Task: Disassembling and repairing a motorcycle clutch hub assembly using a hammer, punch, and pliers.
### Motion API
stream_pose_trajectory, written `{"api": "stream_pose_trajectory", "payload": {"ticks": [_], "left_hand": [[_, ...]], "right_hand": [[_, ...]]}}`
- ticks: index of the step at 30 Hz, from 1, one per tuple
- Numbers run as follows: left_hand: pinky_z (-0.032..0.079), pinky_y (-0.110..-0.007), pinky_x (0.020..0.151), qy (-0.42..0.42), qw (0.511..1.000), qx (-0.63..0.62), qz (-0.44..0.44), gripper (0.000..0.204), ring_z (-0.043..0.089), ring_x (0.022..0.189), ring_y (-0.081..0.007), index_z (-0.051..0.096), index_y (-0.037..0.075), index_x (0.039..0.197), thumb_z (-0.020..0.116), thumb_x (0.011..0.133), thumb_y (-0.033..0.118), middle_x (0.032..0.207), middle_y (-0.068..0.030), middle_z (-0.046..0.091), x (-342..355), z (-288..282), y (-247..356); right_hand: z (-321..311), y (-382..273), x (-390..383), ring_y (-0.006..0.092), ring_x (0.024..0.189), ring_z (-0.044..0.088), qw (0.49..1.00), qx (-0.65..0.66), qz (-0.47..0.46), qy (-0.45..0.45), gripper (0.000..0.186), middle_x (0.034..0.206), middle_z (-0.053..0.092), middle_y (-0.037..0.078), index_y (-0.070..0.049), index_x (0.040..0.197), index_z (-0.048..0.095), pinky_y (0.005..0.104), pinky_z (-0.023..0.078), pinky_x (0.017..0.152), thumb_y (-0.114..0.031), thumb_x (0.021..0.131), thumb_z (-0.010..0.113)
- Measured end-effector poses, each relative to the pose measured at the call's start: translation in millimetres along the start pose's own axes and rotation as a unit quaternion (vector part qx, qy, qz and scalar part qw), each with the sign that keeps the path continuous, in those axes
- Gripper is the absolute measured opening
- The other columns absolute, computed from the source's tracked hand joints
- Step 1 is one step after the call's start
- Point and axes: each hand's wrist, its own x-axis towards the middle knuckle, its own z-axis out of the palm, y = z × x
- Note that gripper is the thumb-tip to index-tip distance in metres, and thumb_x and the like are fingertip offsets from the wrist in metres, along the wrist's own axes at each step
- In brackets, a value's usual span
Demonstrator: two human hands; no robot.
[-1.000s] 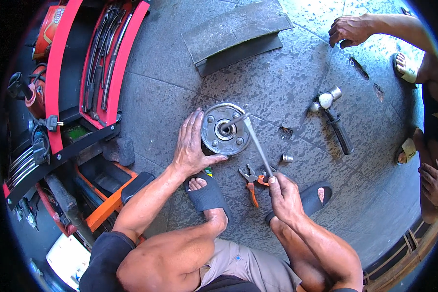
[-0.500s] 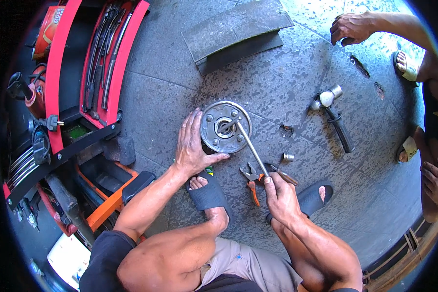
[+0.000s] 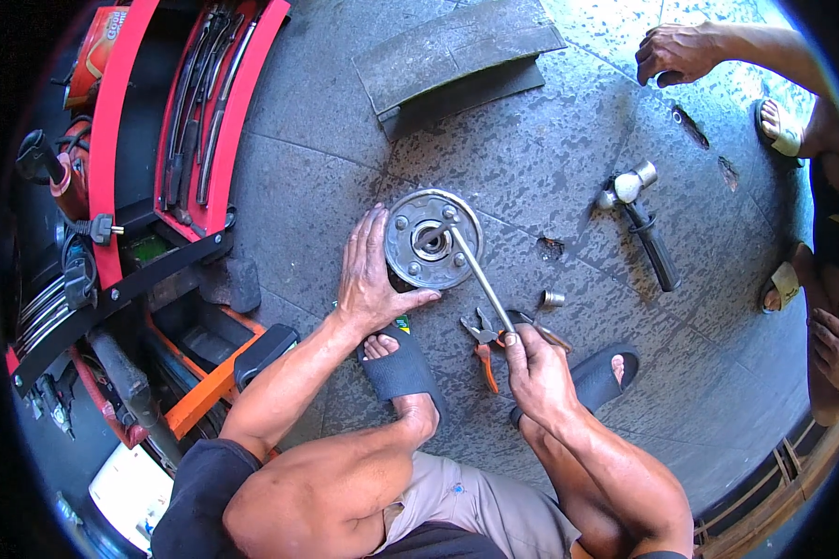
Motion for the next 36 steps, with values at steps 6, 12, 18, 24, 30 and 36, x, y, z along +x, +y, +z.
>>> {"api": "stream_pose_trajectory", "payload": {"ticks": [6, 12, 18, 24, 30, 36], "left_hand": [[0.027, -0.056, 0.12, 0.004, 1.0, -0.005, 0.001, 0.132, 0.035, 0.143, -0.0468, 0.024, -0.006, 0.152, 0.096, 0.056, 0.046, 0.155, -0.0313, 0.033, -1, 0, -1], [0.025, -0.054, 0.122, -0.015, 1.0, -0.009, -0.012, 0.133, 0.03, 0.146, -0.0466, 0.021, -0.004, 0.155, 0.096, 0.057, 0.047, 0.159, -0.0295, 0.028, -2, 0, -2], [0.025, -0.054, 0.122, -0.015, 1.0, -0.012, -0.009, 0.133, 0.029, 0.147, -0.0466, 0.02, -0.004, 0.156, 0.096, 0.058, 0.047, 0.159, -0.0294, 0.027, -3, -2, -3], [0.025, -0.054, 0.122, -0.016, 1.0, -0.017, 0.0, 0.134, 0.028, 0.147, -0.0467, 0.02, -0.004, 0.156, 0.096, 0.058, 0.046, 0.16, -0.0298, 0.026, -4, -2, -5], [0.025, -0.054, 0.122, -0.014, 1.0, -0.02, 0.008, 0.135, 0.028, 0.147, -0.0469, 0.019, -0.004, 0.156, 0.097, 0.057, 0.044, 0.16, -0.0299, 0.026, -5, -2, -6], [0.027, -0.055, 0.121, -0.016, 1.0, -0.017, 0.015, 0.135, 0.032, 0.145, -0.0468, 0.021, -0.003, 0.156, 0.097, 0.055, 0.045, 0.159, -0.0287, 0.029, -5, -5, -8]], "right_hand": [[-8, -5, 5, 0.028, 0.064, 0.059, 0.999, -0.032, -0.001, -0.032, 0.024, 0.072, 0.059, 0.021, 0.002, 0.102, 0.062, 0.0415, 0.048, 0.063, -0.02, 0.105, 0.053], [-19, -11, 9, 0.0226, 0.058, 0.06, 0.999, -0.043, -0.013, -0.015, 0.026, 0.064, 0.057, 0.019, 0.0, 0.105, 0.063, 0.0403, 0.047, 0.059, -0.023, 0.106, 0.052], [-27, -21, 11, 0.0326, 0.061, 0.064, 0.998, -0.05, 0.012, -0.038, 0.026, 0.068, 0.06, 0.023, 0.001, 0.108, 0.063, 0.0439, 0.048, 0.061, -0.023, 0.105, 0.052], [-34, -22, 15, 0.0428, 0.069, 0.067, 0.995, -0.083, 0.002, -0.055, 0.025, 0.071, 0.062, 0.026, 0.001, 0.103, 0.062, 0.0469, 0.049, 0.065, -0.021, 0.104, 0.052], [-39, -22, 17, 0.0369, 0.065, 0.066, 0.995, -0.09, -0.035, -0.037, 0.026, 0.07, 0.062, 0.023, 0.002, 0.104, 0.063, 0.0458, 0.049, 0.064, -0.022, 0.104, 0.053], [-52, -38, 25, 0.0372, 0.07, 0.069, 0.993, -0.098, -0.002, -0.07, 0.03, 0.073, 0.065, 0.022, 0.002, 0.101, 0.065, 0.0464, 0.05, 0.068, -0.025, 0.104, 0.052]]}}
